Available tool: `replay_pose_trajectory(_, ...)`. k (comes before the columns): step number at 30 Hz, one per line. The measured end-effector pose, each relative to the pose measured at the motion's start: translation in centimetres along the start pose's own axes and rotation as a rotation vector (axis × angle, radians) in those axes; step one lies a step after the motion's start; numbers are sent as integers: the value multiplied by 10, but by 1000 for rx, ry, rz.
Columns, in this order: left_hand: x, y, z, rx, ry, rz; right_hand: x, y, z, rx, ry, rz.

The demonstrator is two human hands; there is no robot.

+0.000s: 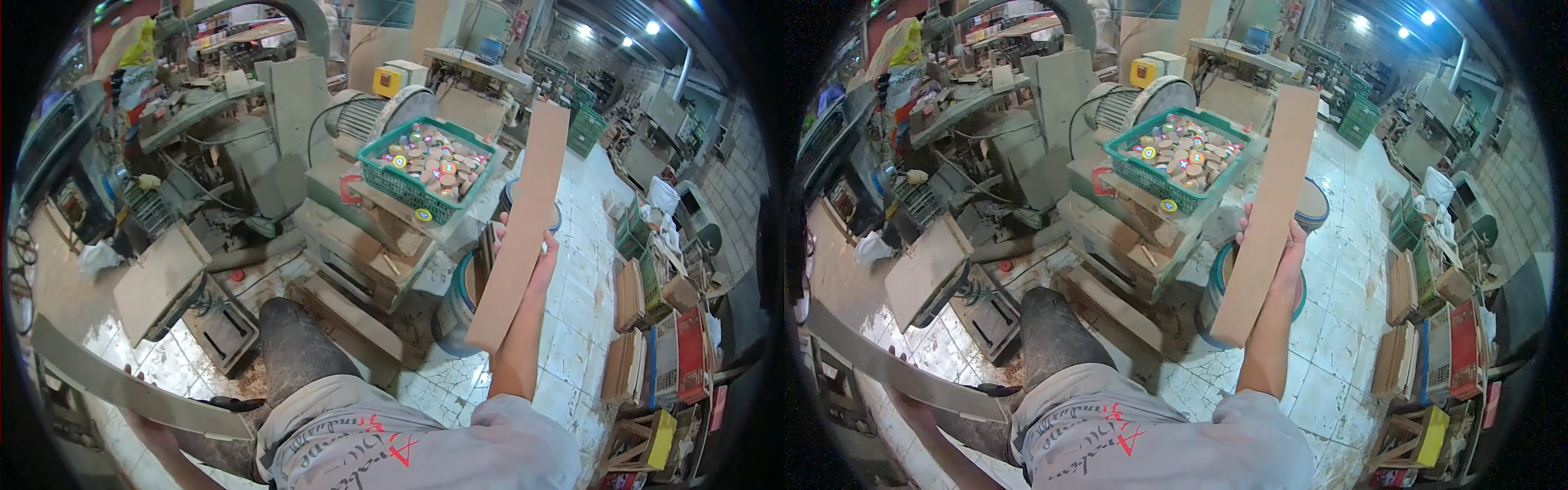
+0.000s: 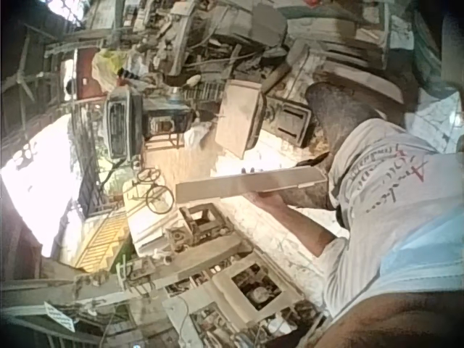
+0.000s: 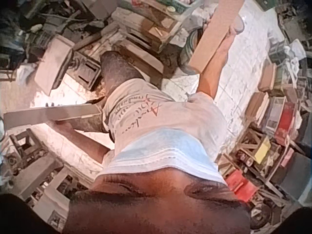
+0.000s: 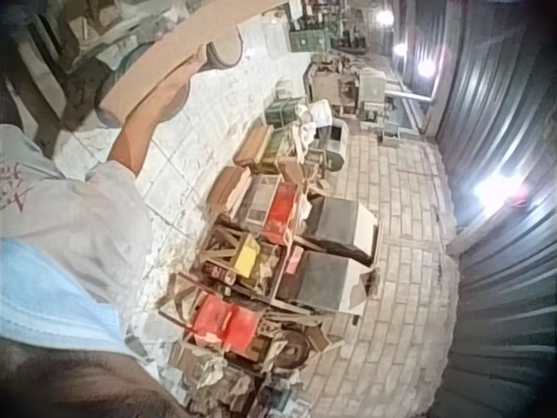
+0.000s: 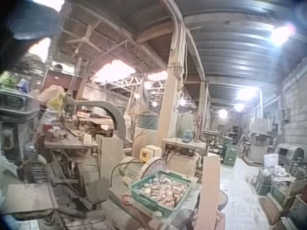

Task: The person uses a drill press to drill holes into a long, thin piece of wood. They repeatedly position the wood under the drill bit, operate the machine to create holes, and then inspect the wood by holding it up to the light.

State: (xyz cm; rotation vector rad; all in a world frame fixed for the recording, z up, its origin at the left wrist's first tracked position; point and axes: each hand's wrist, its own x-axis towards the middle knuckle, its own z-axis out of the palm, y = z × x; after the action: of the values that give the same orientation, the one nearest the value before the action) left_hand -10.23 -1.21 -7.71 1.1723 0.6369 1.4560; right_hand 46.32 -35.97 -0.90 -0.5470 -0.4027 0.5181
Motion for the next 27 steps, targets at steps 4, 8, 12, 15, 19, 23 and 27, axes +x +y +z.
replay_pose_trajectory(4,12,11,18,-83,94,33,11,43,32,98,-208,122)
replay_pose_trajectory(8,12,0,41,-277,-150,73,13,100,78,91,-382,243)
replay_pose_trajectory(12,24,15,88,-279,-74,-25,11,177,129,108,-544,375)
replay_pose_trajectory(15,37,20,115,-351,-168,34,-9,214,175,-1,-469,313)
replay_pose_trajectory(19,41,37,126,-297,-157,42,-28,257,238,-340,-680,164)
replay_pose_trajectory(23,47,39,139,-309,-102,44,-59,288,305,-200,-810,61)
replay_pose_trajectory(27,51,36,146,-374,-91,77,-63,321,330,-402,-826,-129)
